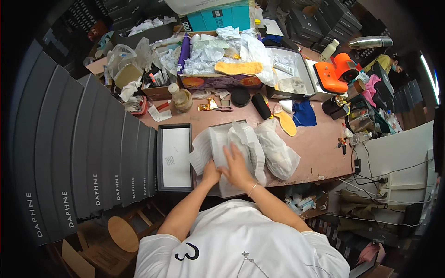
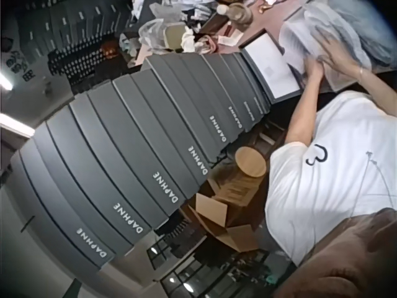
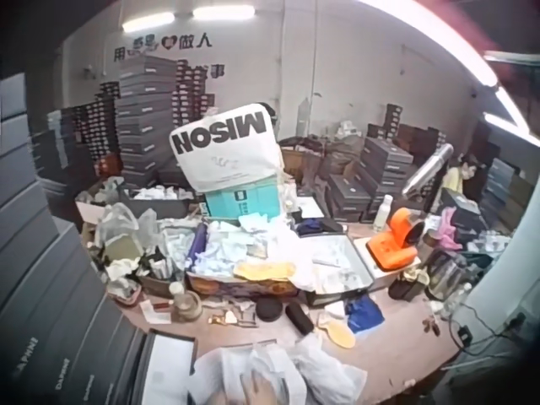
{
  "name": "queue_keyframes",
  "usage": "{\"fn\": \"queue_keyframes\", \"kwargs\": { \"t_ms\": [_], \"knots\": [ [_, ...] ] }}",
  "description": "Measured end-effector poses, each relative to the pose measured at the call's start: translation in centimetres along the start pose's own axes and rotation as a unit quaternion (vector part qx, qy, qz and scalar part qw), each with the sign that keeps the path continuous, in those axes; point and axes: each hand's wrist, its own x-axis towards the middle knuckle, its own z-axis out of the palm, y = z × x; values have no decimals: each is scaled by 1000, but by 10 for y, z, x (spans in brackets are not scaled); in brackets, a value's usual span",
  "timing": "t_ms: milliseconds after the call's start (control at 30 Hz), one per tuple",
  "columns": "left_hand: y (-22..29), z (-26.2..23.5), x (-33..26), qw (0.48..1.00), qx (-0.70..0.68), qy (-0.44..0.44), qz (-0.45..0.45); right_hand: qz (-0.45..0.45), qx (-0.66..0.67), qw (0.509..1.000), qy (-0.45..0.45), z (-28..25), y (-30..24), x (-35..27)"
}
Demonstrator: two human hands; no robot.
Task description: Packaging high-heeled shoes into a shoe box using tissue paper.
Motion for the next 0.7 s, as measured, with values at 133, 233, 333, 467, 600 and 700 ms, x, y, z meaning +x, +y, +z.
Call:
{"fn": "queue_keyframes", "kwargs": {
  "t_ms": [133, 233, 333, 467, 600, 700],
  "knots": [
    [38, -46, -12, 998, -45, 28, -30, 177, 0, 984, -12, -68, 52, -4],
    [92, -105, -29, 993, -101, -56, -6, 234, 299, 925, 26, -82, 59, -20],
    [101, -117, -41, 955, -292, -15, 52, 286, 635, 717, 9, -59, 53, -16],
    [68, -69, -22, 890, -451, 55, -32, 336, 547, 765, 49, -14, 74, 23],
    [13, -42, -17, 951, -287, 92, -68, -13, -77, 979, 188, 12, 127, 25],
    [30, -66, -42, 941, -315, 126, 6, 106, 35, 993, -44, -45, 12, 20]
  ]
}}
